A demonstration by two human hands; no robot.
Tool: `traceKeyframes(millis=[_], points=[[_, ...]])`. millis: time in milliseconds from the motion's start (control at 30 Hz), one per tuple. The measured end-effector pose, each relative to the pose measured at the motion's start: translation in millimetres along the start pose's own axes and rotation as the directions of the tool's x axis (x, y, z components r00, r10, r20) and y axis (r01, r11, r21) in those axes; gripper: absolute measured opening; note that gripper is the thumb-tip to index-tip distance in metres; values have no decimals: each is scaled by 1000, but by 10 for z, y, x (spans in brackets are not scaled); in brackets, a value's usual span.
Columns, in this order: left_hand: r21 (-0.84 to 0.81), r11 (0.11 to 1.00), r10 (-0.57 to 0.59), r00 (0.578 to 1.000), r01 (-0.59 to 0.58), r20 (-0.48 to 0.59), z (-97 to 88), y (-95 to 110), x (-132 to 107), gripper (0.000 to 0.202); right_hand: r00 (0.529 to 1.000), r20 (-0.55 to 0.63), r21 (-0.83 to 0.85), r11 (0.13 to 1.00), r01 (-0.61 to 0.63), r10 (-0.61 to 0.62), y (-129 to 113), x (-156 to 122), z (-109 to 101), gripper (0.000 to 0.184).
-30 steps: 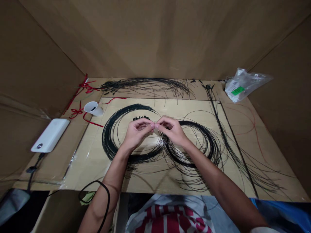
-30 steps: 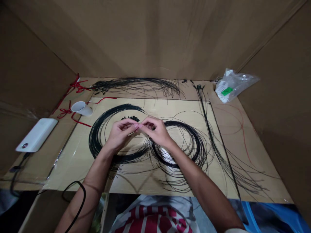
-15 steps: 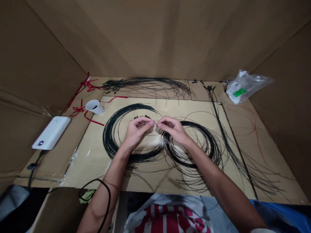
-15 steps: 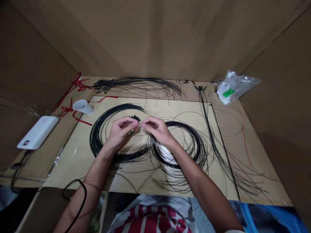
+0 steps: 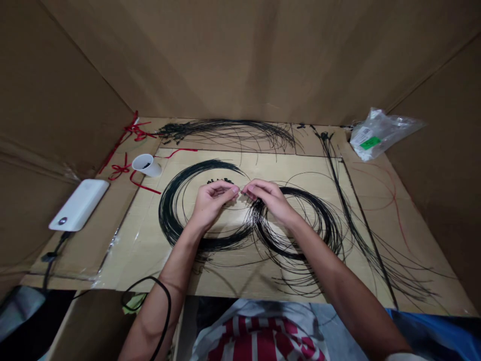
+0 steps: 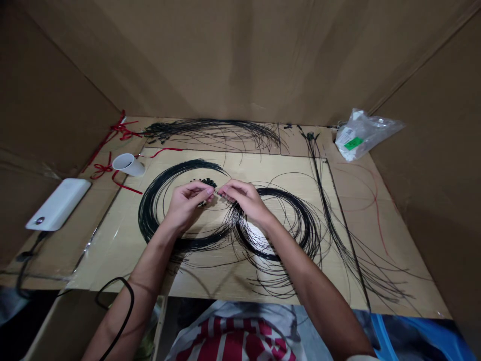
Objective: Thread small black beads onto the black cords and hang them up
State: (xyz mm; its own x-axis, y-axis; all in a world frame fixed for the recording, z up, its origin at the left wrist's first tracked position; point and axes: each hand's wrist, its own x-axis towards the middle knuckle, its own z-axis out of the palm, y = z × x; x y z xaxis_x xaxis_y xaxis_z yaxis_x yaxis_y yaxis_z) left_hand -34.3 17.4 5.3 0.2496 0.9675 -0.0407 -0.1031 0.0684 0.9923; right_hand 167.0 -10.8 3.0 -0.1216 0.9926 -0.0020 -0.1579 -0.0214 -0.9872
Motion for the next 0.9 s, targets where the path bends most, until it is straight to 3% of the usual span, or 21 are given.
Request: traceKeyframes(millis=[400,667,900], points=[[-19,1000,4,1000,-5,-29,64,45,8,35,998,56,-40,999,23,-21,35,6,-10,29],[-17,998,-52,997,53,58,93,-29,11,37,999,17,-52,998,42,-41,63,11,6,30],[-10,1000,-14,1000,14,1,129,19,0,38,997,30,-107,991,77,-74,91,0,13,14]])
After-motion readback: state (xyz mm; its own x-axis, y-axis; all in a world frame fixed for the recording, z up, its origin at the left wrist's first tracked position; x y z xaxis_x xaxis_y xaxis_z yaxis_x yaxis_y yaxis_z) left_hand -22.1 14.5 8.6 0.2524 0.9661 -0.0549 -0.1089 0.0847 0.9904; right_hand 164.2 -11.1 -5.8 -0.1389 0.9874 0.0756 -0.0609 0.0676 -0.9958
